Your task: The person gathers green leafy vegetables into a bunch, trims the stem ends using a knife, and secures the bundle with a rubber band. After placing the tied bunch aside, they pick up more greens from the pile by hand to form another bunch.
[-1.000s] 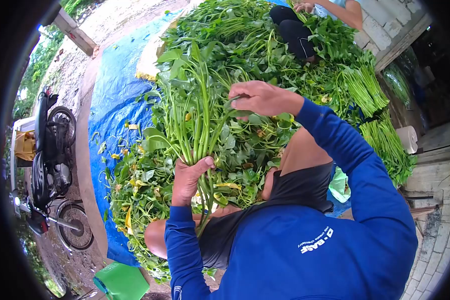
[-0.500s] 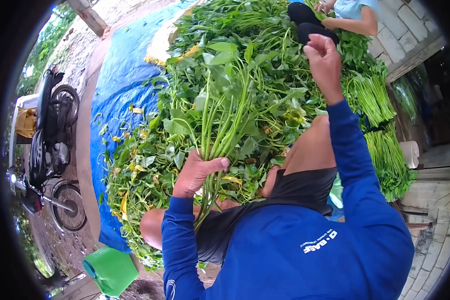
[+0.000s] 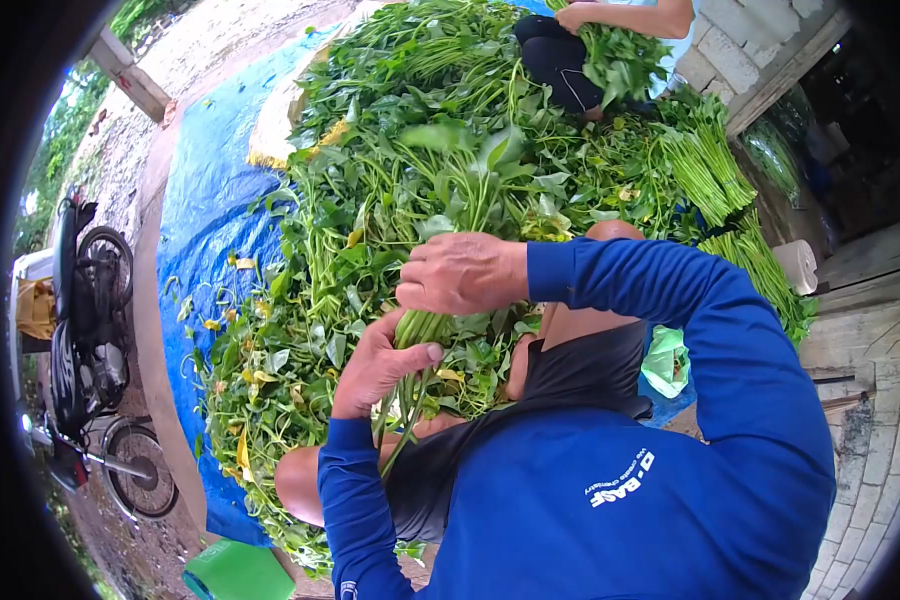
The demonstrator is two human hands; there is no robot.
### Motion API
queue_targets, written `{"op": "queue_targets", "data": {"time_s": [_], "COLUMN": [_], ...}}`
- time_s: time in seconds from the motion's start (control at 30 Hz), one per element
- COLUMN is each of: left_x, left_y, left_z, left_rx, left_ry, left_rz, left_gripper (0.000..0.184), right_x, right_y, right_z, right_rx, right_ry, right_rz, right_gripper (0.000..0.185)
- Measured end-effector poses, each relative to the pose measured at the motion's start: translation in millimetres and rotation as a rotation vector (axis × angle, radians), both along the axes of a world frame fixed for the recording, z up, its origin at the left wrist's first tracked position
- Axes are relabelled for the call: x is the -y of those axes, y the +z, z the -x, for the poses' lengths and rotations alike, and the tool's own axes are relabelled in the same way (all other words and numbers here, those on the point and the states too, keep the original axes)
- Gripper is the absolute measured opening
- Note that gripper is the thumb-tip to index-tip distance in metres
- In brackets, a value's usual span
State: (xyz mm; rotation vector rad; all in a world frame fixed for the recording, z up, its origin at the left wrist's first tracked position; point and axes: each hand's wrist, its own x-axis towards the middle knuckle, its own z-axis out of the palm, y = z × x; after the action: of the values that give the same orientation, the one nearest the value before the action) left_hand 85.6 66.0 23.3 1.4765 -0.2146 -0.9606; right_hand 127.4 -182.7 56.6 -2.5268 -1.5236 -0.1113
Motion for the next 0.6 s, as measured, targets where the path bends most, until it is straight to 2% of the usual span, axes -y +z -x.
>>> {"op": "queue_targets", "data": {"time_s": [0.03,0.1,0.13,0.17,0.2,0.23,0.33,0.43,0.5,0.53,0.6], "left_x": [-4,-16,-21,-22,-20,-16,24,35,46,52,53], "left_y": [-1,-5,-9,-12,-13,-12,-17,-30,-37,-31,-55], "left_z": [1,-2,-7,-9,-10,-12,0,-9,-12,-13,-21], "left_rx": [0.109,0.327,0.433,0.612,0.606,0.603,0.888,0.554,0.328,0.230,0.094], "left_ry": [0.128,0.372,0.478,0.559,0.515,0.469,0.431,0.597,0.743,0.797,0.844], "left_rz": [-0.033,-0.102,-0.203,-0.287,-0.239,-0.190,-0.405,-0.290,-0.089,-0.142,-0.091], "left_gripper": [0.071,0.087,0.104,0.096,0.092,0.088,0.070,0.051,0.039,0.034,0.030], "right_x": [1,0,1,2,-1,-2,-20,-44,-56,-62,-74], "right_y": [-5,-9,-6,-3,-5,-6,-1,-5,-25,-22,-39], "right_z": [-4,-17,-22,-29,-37,-46,-70,-102,-121,-123,-127], "right_rx": [-0.003,-0.012,-0.024,-0.036,-0.025,-0.013,0.011,0.133,0.168,0.104,0.228], "right_ry": [0.004,-0.060,-0.090,-0.115,-0.114,-0.083,-0.032,0.138,0.190,0.139,0.132], "right_rz": [-0.050,0.028,0.072,0.119,0.043,0.039,0.015,-0.028,-0.133,-0.017,0.078], "right_gripper": [0.012,0.015,0.015,0.016,0.031,0.031,0.031,0.029,0.026,0.023,0.015]}}
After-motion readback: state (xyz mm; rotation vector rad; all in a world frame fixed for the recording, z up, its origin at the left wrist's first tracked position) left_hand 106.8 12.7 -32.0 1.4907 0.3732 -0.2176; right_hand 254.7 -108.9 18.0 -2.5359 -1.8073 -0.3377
